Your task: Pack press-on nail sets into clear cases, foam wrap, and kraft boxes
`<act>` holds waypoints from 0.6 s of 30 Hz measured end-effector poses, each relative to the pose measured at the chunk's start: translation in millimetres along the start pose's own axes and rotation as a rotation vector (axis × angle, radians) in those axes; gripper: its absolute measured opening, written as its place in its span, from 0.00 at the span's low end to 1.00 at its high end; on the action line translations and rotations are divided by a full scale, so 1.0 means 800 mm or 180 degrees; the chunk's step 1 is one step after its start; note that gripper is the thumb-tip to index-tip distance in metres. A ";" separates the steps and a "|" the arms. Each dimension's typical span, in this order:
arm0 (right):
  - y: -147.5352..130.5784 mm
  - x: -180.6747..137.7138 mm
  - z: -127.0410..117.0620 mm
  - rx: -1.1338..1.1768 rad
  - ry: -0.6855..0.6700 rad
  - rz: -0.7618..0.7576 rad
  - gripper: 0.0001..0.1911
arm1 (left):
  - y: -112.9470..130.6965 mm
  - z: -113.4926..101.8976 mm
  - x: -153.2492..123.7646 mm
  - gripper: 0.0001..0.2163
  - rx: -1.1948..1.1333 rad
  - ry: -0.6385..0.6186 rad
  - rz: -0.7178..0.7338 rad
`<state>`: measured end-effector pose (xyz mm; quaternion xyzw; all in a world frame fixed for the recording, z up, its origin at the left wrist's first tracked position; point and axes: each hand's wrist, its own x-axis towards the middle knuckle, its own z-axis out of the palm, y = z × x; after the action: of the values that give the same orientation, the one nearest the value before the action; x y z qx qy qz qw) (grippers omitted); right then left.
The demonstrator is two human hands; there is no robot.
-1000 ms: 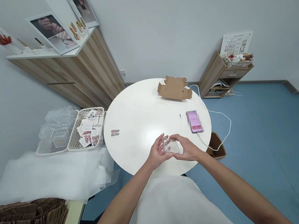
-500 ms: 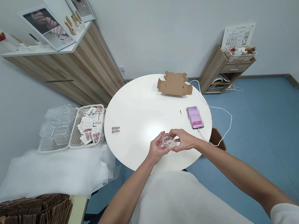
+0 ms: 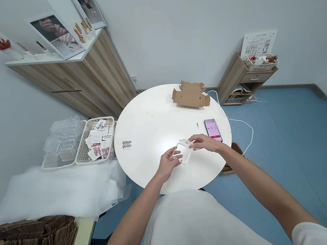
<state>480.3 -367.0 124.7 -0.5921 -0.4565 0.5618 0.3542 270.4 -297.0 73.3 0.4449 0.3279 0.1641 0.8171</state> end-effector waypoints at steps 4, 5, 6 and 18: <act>0.014 0.004 0.004 0.0290 0.0404 0.0209 0.16 | -0.010 -0.005 -0.005 0.22 0.0190 0.0383 -0.0187; 0.020 0.006 0.007 0.0313 0.0586 0.0194 0.16 | -0.012 -0.006 -0.007 0.23 0.0201 0.0417 -0.0211; 0.026 0.009 0.011 0.0331 0.0801 0.0167 0.16 | -0.014 -0.006 -0.008 0.23 0.0209 0.0438 -0.0227; 0.079 -0.010 0.040 -0.0669 0.1406 0.0365 0.17 | -0.023 -0.037 0.010 0.16 0.0453 0.0764 0.0162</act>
<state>458.1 -398.9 64.6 -0.7590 -0.3896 0.3873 0.3494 255.3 -284.5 43.5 0.4869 0.4228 0.2131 0.7340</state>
